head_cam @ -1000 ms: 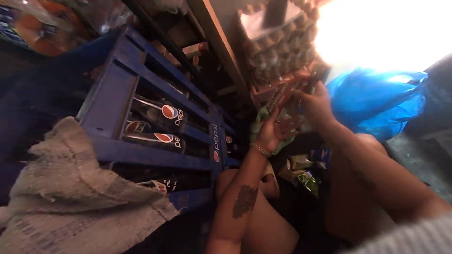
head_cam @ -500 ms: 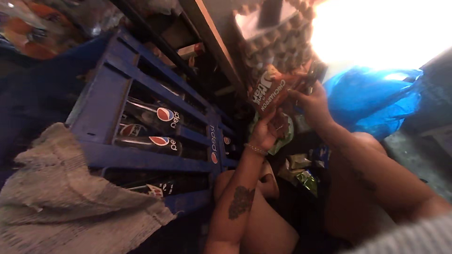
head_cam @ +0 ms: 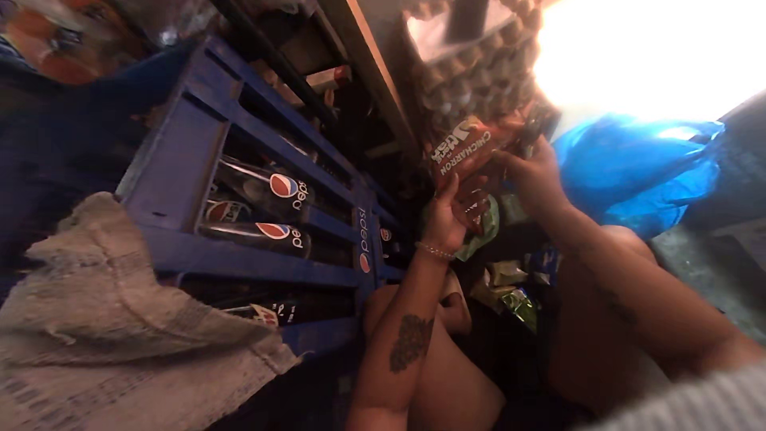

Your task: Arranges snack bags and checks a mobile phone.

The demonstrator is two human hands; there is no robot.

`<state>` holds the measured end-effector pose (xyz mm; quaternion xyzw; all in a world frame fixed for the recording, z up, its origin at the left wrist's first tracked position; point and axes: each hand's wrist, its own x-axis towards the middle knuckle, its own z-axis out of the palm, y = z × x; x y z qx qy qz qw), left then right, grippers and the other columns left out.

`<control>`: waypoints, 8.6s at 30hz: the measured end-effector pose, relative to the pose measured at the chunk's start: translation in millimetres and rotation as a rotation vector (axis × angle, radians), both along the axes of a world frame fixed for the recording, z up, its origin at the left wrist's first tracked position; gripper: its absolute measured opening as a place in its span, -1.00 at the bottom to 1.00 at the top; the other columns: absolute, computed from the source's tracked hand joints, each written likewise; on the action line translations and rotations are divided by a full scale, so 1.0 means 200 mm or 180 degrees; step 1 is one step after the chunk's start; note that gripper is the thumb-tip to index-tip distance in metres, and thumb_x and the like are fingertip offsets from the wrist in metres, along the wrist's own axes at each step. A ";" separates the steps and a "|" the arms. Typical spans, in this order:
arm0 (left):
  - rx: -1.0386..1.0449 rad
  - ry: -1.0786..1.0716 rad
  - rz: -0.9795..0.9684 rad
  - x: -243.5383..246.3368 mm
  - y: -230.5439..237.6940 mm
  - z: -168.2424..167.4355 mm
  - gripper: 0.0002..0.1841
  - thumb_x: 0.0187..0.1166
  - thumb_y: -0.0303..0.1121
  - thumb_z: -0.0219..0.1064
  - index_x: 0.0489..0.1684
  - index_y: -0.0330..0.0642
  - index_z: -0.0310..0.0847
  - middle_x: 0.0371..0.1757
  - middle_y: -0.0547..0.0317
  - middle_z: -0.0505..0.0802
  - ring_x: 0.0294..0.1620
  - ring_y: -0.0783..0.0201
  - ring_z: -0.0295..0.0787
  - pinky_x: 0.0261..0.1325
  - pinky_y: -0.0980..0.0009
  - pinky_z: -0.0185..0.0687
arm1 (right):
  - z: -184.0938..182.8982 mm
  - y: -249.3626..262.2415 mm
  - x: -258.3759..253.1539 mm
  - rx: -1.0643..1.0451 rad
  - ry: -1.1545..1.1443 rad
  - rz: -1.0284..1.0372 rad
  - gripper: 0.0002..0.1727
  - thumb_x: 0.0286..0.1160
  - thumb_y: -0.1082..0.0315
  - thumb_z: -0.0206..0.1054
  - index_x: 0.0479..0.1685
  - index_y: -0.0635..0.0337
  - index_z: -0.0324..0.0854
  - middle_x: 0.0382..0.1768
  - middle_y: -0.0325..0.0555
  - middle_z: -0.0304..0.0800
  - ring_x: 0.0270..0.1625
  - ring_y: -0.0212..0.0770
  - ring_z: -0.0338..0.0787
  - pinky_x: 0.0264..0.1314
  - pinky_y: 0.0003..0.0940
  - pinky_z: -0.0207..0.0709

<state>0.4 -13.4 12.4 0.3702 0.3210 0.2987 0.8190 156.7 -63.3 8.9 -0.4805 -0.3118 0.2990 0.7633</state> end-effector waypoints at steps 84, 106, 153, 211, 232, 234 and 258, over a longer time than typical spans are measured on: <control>-0.1023 -0.0421 0.1798 0.24 0.21 0.20 -0.53 0.91 0.05 -0.29 0.07 -0.06 0.45 -0.43 0.24 0.63 -0.59 0.41 0.62 -0.59 0.52 0.58 | 0.35 1.48 0.57 -0.1842 -0.3030 -0.1852 0.38 -0.09 0.08 0.74 0.94 -0.10 -0.11 0.51 0.38 0.46 0.50 0.43 0.49 0.42 0.34 0.40; -0.0588 -0.0541 0.1611 0.17 0.29 0.21 -0.56 0.93 -0.01 -0.29 0.27 -0.05 0.44 -0.35 0.24 0.69 -0.59 0.46 0.60 -0.61 0.58 0.52 | 0.38 1.47 0.57 -0.2616 -0.3397 -0.1274 0.15 0.22 0.05 0.57 0.90 0.07 -0.02 0.57 0.52 0.35 0.56 0.58 0.38 0.41 0.54 0.28; 0.2203 0.0852 -0.0026 0.01 0.06 -0.07 -0.66 0.86 -0.25 0.06 0.21 -0.33 0.64 -0.01 0.17 0.91 0.02 0.38 0.85 0.20 0.34 0.77 | 0.01 -0.05 0.08 -0.0155 0.1218 0.0153 -0.81 0.64 0.54 0.20 0.11 0.18 0.43 -0.25 -0.14 0.72 -0.32 -0.30 0.76 -0.17 -0.35 0.76; 0.0919 0.0024 0.1684 -0.02 0.16 0.01 -0.22 0.44 -0.76 0.36 0.68 -0.17 0.06 0.24 -0.06 0.67 -0.01 0.14 0.81 0.01 0.23 0.84 | -0.03 -0.06 -0.09 -0.1554 0.0225 0.1893 -0.64 0.88 0.19 0.04 0.43 0.15 0.48 -0.37 -0.09 0.75 -0.36 -0.23 0.79 -0.24 -0.31 0.74; 0.0843 0.0109 0.1467 -0.03 0.15 0.01 -0.24 0.46 -0.80 0.25 0.70 -0.17 0.06 0.36 -0.09 0.60 0.18 0.09 0.76 0.16 0.16 0.82 | -0.05 -0.07 -0.10 -0.1640 -0.0358 0.1973 -0.66 0.70 0.29 0.31 0.34 0.21 0.54 -0.35 -0.19 0.66 -0.41 -0.41 0.61 -0.30 -0.49 0.55; 0.0910 0.0119 0.1426 -0.03 0.15 0.01 -0.21 0.42 -0.81 0.32 0.69 -0.17 0.08 0.35 -0.09 0.62 0.16 0.09 0.79 0.17 0.17 0.82 | -0.05 -0.07 -0.11 -0.1672 -0.0379 0.1961 -0.66 0.68 0.29 0.33 0.33 0.21 0.55 -0.33 -0.19 0.65 -0.40 -0.40 0.61 -0.30 -0.49 0.55; 0.0896 -0.0180 0.1210 -0.02 0.14 0.02 -0.29 0.48 -0.79 0.02 0.71 -0.15 0.06 0.49 -0.11 0.54 0.34 0.00 0.71 0.32 0.03 0.75 | -0.06 -0.08 -0.09 -0.1688 -0.0969 0.2060 -0.69 0.68 0.23 0.34 0.25 0.17 0.63 -0.24 -0.17 0.73 -0.34 -0.41 0.67 -0.24 -0.46 0.59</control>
